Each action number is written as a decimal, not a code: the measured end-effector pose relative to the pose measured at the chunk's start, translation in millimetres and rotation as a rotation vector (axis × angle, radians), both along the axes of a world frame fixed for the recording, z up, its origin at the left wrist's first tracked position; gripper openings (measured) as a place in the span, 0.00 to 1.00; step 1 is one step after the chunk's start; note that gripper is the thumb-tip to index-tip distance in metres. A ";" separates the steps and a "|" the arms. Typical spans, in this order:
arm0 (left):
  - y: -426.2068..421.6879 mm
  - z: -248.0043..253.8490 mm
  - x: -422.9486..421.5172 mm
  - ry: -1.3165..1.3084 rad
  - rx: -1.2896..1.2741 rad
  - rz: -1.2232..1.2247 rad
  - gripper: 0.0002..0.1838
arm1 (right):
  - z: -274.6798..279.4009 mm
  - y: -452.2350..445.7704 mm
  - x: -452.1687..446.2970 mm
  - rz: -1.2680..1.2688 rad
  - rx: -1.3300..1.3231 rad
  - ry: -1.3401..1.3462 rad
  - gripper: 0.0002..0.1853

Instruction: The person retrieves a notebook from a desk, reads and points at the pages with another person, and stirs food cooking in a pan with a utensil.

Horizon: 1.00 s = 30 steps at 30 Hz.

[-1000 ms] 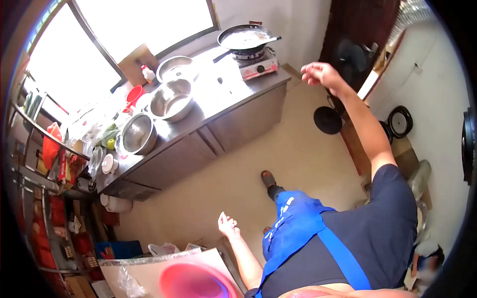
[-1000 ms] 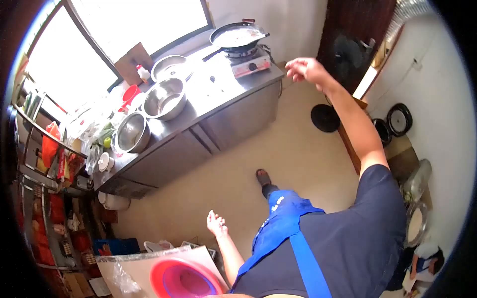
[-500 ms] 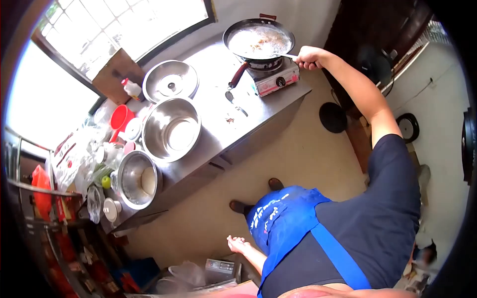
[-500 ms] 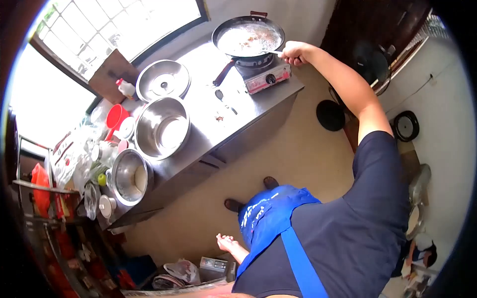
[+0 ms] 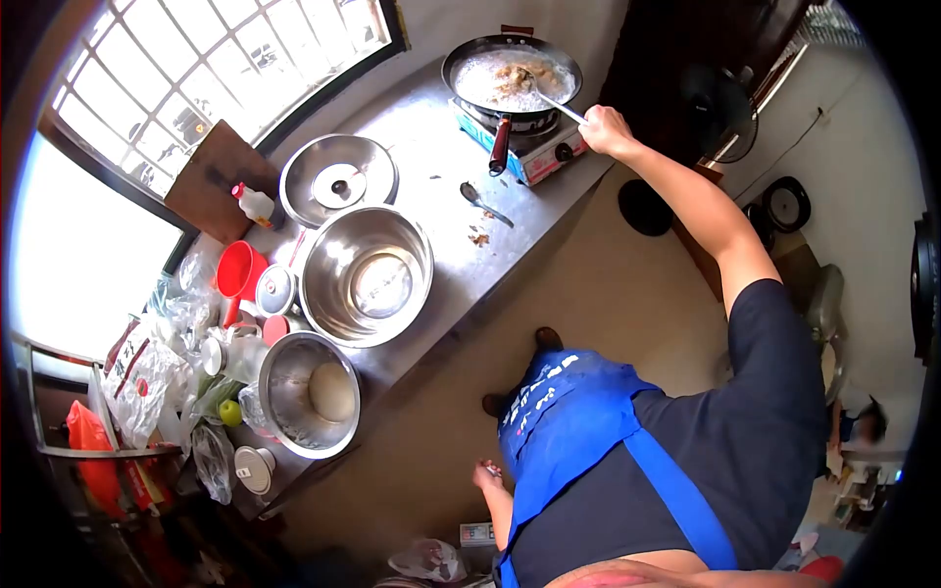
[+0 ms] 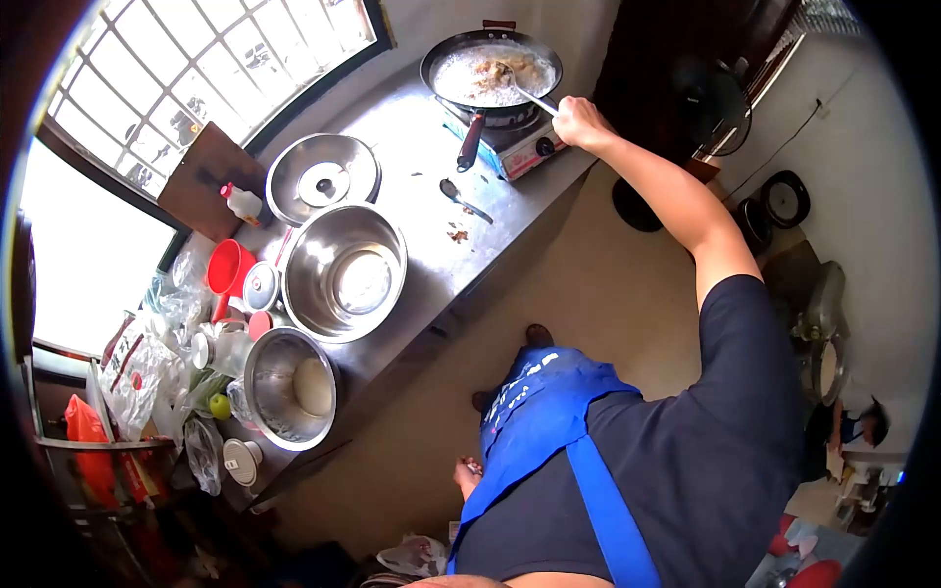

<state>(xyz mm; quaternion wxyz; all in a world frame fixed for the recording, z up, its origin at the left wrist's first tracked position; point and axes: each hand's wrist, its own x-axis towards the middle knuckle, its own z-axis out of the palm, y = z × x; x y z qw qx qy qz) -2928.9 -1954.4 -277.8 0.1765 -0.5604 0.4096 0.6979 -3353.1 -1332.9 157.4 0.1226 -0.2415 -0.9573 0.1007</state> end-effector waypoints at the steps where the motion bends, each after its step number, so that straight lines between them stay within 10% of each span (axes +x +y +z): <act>1: -0.4 -2.7 7.9 -0.036 0.007 -0.018 0.07 | 3.0 0.9 -4.8 0.013 0.031 0.007 0.13; 4: -13.1 -16.7 39.9 0.790 0.506 -0.163 0.08 | 18.9 14.6 -6.7 0.061 0.140 0.006 0.12; 7: 0.5 24.1 14.0 -0.219 -0.202 -0.324 0.07 | 64.6 12.8 7.5 0.102 0.163 -0.081 0.13; 19: 1.4 0.7 -45.1 -0.010 -0.055 -0.173 0.10 | 147.0 37.1 -1.7 0.215 0.447 -0.074 0.10; 30: 28.5 32.8 -43.1 -0.123 -0.166 -0.369 0.12 | 63.6 32.7 -73.6 0.637 0.646 -0.127 0.07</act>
